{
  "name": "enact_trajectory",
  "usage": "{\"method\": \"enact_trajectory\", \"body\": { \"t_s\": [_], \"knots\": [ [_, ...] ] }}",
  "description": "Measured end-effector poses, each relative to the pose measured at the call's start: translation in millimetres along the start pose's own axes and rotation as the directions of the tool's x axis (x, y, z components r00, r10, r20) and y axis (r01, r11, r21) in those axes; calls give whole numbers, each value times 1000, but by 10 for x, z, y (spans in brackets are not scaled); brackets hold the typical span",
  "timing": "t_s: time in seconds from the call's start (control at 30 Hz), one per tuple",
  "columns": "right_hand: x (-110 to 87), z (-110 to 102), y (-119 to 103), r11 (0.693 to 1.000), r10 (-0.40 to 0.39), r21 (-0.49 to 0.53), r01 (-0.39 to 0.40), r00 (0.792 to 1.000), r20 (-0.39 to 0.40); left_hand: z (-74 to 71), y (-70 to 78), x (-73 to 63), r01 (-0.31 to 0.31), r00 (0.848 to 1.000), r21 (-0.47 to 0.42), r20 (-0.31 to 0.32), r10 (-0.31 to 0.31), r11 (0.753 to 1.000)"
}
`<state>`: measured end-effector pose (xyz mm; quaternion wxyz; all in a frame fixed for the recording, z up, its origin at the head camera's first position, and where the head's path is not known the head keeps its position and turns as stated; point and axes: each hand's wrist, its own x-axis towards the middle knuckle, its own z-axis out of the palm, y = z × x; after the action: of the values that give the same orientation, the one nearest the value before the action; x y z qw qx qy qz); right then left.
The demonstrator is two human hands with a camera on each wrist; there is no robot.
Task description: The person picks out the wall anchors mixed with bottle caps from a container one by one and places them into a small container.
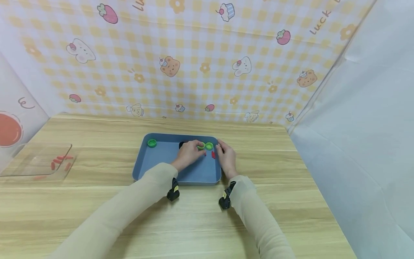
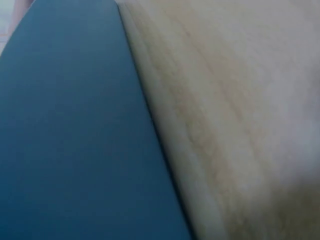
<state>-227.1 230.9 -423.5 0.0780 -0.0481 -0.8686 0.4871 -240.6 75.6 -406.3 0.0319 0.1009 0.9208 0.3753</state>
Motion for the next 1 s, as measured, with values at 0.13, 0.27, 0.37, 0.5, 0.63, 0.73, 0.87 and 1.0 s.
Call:
{"method": "enact_trajectory", "body": {
  "t_s": [0.13, 0.27, 0.37, 0.5, 0.63, 0.73, 0.87, 1.0],
  "knots": [
    [4, 0, -4, 1000, 2, 7, -2, 1000, -6, 22, 0, 2, -7, 1000, 24, 8, 6, 1000],
    [14, 1, 0, 1000, -12, -3, 12, 1000, -12, 42, 3, 9, -9, 1000, 51, 16, 8, 999],
    [13, 2, 5, 1000, -21, -4, 21, 1000, -15, 55, 5, 17, -14, 1000, 78, 18, 13, 997],
    [11, 3, 14, 1000, -20, -4, 20, 1000, -17, 80, -1, 32, -21, 1000, 116, 22, 18, 993],
    [9, 1, 4, 1000, -12, -8, 12, 1000, -13, 104, -3, 39, -30, 999, 154, 30, 26, 988],
    [4, 2, 0, 1000, -8, -9, 8, 1000, -10, 116, 3, 35, -43, 999, 179, 35, 37, 983],
    [6, 9, 10, 1000, 3, -5, -3, 1000, -6, 121, 12, 31, -52, 998, 194, 33, 47, 980],
    [10, 7, 15, 1000, 19, 4, -19, 1000, -5, 122, 15, 33, -56, 998, 195, 23, 52, 979]
  ]
}}
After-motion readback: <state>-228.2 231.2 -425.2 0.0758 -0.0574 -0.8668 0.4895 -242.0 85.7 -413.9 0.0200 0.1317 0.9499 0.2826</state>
